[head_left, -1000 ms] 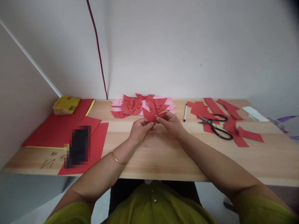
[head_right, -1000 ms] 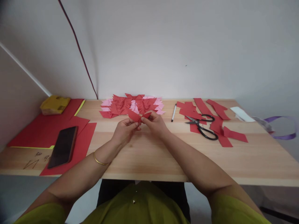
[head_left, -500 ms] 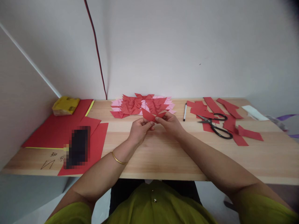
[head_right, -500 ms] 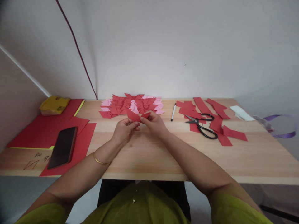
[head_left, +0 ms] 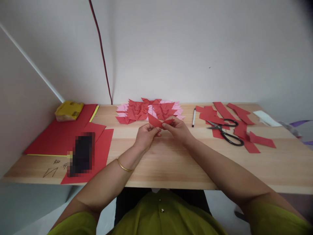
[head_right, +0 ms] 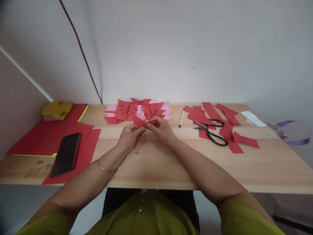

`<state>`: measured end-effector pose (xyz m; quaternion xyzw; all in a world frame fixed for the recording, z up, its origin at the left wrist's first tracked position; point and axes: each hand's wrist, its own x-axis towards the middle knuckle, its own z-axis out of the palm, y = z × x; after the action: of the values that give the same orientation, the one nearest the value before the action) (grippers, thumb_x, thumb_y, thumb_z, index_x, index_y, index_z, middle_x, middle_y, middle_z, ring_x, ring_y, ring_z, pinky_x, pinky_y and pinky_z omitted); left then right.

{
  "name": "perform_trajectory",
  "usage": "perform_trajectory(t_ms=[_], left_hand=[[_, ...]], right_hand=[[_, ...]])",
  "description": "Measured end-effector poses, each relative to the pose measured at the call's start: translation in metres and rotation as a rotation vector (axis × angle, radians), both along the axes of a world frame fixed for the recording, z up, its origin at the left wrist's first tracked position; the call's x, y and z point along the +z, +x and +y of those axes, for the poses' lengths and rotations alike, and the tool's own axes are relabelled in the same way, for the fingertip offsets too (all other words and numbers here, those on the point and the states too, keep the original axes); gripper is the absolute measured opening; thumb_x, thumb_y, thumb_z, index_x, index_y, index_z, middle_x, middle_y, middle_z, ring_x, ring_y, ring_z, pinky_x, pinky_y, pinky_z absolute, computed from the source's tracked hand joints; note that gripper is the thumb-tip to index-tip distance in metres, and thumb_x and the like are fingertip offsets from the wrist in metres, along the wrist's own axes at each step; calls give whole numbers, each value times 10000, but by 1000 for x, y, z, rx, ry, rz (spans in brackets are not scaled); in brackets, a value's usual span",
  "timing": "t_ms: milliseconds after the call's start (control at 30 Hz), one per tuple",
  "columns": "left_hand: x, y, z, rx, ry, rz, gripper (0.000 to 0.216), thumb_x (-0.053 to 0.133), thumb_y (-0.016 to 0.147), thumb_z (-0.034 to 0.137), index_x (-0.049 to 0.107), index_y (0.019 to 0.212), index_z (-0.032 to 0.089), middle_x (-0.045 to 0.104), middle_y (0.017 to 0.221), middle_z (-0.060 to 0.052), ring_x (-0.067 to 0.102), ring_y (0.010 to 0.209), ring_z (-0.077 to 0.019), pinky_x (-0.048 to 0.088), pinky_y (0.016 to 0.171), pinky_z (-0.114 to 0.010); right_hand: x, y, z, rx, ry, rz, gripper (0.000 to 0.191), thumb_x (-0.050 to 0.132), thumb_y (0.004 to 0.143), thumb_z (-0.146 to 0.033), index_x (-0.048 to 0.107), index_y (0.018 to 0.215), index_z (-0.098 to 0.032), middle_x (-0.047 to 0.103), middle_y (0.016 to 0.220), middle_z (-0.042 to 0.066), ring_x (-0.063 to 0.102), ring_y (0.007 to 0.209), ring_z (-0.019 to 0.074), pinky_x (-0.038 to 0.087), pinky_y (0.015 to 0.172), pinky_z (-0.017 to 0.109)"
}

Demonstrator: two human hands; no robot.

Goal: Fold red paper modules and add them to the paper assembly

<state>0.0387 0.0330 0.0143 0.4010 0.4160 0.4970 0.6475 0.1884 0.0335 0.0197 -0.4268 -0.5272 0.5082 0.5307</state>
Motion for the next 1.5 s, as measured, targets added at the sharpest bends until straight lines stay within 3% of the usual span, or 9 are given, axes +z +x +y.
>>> perform_trajectory(t_ms=[267, 500, 767, 933, 1033, 1200, 1500], left_hand=[[2, 0, 0, 18, 8, 2, 164, 724, 599, 211, 628, 698, 121, 625, 648, 2, 517, 512, -72, 470, 584, -252], [1, 0, 2, -46, -4, -44, 256, 753, 577, 240, 639, 775, 125, 613, 674, 6, 510, 529, -68, 475, 583, -255], [-2, -1, 3, -56, -10, -49, 249, 750, 588, 239, 646, 778, 115, 629, 708, -13, 506, 534, -65, 460, 579, -244], [1, -2, 3, -26, 30, -84, 195, 737, 607, 252, 605, 686, 133, 561, 591, 29, 489, 519, -67, 435, 571, -230], [2, -2, 3, -33, 45, -67, 198, 732, 611, 269, 601, 683, 139, 556, 592, 30, 488, 538, -70, 420, 575, -223], [3, -2, 3, -55, 123, 31, 162, 707, 636, 267, 606, 653, 142, 549, 574, 23, 474, 549, -76, 403, 576, -219], [0, -5, 6, -117, 127, 51, 165, 710, 636, 273, 621, 686, 143, 562, 603, 17, 482, 564, -80, 404, 586, -222]], right_hand=[[3, -1, -1, -14, -40, -29, 297, 739, 647, -386, 565, 794, -194, 632, 705, -9, 592, 670, 125, 483, 683, 296], [2, 1, 0, -47, -32, -74, 343, 742, 636, -411, 571, 836, -191, 645, 720, 6, 599, 661, 133, 489, 648, 292], [1, 3, -1, 12, -40, -73, 343, 739, 640, -384, 574, 878, -201, 652, 771, 2, 610, 693, 133, 489, 684, 294], [1, 6, -2, 4, -73, -152, 372, 766, 604, -361, 600, 894, -197, 664, 856, 13, 619, 782, 148, 484, 729, 294], [-3, 6, -1, 101, -100, -86, 361, 757, 618, -349, 609, 916, -209, 677, 874, 17, 625, 814, 158, 488, 736, 301], [-3, 4, -2, 186, -71, -77, 220, 716, 670, -343, 612, 801, -200, 672, 778, -4, 605, 706, 127, 465, 666, 267], [-5, 5, -1, 146, -71, -100, 254, 711, 662, -363, 589, 800, -189, 639, 747, -15, 563, 660, 112, 434, 627, 250]])
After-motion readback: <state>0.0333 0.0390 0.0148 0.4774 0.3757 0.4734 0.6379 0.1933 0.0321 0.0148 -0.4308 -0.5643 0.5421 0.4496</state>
